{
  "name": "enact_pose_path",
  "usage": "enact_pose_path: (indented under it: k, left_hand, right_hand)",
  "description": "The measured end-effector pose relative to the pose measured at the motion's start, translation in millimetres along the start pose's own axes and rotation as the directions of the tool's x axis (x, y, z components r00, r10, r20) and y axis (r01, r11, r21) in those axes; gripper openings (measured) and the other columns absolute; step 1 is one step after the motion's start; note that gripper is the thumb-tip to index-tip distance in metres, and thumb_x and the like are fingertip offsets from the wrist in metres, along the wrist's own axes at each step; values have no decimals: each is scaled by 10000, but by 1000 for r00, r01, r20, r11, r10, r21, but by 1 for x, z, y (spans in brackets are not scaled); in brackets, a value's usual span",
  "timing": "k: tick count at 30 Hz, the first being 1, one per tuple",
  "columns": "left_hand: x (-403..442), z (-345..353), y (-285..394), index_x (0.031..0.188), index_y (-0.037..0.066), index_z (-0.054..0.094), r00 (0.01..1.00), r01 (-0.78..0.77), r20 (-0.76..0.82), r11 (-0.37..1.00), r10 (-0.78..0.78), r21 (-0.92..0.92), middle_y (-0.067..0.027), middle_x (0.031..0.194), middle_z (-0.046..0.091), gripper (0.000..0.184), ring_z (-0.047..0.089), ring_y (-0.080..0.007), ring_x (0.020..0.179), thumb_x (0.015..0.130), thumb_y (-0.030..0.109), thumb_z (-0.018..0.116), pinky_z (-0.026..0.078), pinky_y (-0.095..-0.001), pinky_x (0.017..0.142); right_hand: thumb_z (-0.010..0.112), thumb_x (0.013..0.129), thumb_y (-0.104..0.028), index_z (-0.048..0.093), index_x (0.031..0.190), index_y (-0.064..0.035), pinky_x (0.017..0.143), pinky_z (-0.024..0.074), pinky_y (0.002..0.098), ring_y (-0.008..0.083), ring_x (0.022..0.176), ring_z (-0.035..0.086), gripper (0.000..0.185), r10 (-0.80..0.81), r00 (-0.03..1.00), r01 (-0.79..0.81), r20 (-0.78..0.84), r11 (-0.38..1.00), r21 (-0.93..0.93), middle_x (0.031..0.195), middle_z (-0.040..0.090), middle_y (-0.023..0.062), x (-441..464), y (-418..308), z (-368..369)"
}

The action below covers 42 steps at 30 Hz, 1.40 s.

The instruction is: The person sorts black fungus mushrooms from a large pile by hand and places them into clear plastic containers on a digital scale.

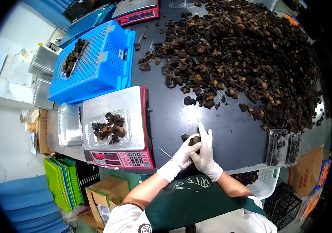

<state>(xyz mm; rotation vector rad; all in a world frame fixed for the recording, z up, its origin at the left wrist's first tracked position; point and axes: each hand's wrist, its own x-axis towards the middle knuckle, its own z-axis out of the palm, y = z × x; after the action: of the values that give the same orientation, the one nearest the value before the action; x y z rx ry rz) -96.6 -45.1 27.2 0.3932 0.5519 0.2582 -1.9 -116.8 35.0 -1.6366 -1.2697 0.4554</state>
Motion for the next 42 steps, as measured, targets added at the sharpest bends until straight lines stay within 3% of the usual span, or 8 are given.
enact_pose_path:
  k: [8,12,19,23,26,28,33,42]
  left_hand:
    - [-10,-29,-20,1193,109,567,955,267,-51,920,-293,-287,-25,1015,632,330,610,-145,931,878,120,663,530,-275,772]
    - [-23,-10,2,1138,109,579,919,229,-212,886,-333,-402,-61,999,631,247,609,-212,893,911,194,626,530,-329,746]
    - [-115,10,123,1182,174,580,948,-319,-117,856,297,-408,-39,1087,556,345,491,-209,1039,856,96,660,511,-254,699]
    - [-168,-35,200,1223,136,564,501,-817,-403,572,766,71,-84,1117,575,327,558,-249,965,904,120,630,546,-312,708]
    - [-182,-84,233,1237,66,524,222,-529,-390,446,894,722,-72,1045,619,425,593,-212,933,841,37,678,531,-330,747]
    - [-175,-108,238,1192,45,564,153,53,46,-54,987,997,-78,1068,628,406,593,-212,982,808,25,693,499,-340,869]
    - [-166,-127,225,1353,34,470,499,111,176,-264,849,958,-140,1310,508,825,483,-292,1214,613,130,821,368,-401,1053]
    - [-170,-73,223,1263,56,549,364,85,266,-316,892,945,-111,1251,521,622,478,-262,1191,688,109,780,359,-387,1047]
  right_hand:
    - [596,845,-241,301,1394,73,1121,161,536,422,1285,372,698,78,996,-82,39,990,112,1398,380,271,6,-14,-3]
    - [573,854,-138,423,1322,65,1045,355,387,304,1192,487,531,236,971,-208,-27,901,380,1299,487,204,17,-18,-17]
    - [523,848,-40,525,1254,10,968,412,314,185,1049,539,409,377,926,-331,-19,834,441,1182,566,98,11,13,-42]
    - [522,860,-28,533,1255,2,940,421,293,151,1002,533,395,436,898,-418,61,799,433,1165,575,78,0,23,-42]
    - [538,867,-46,541,1247,-6,921,426,281,140,975,531,383,432,895,-435,107,799,415,1148,580,74,-6,27,-35]
    - [552,865,-49,551,1237,-16,907,429,275,135,972,533,373,405,907,-416,116,813,407,1132,582,65,-5,27,-33]
    - [525,869,-24,561,1220,0,921,430,274,136,976,540,354,346,922,-384,174,872,304,1136,581,64,5,15,-32]
    - [538,870,-21,616,1130,-1,897,449,280,155,969,581,273,352,926,-376,136,891,255,1079,615,70,5,20,-38]
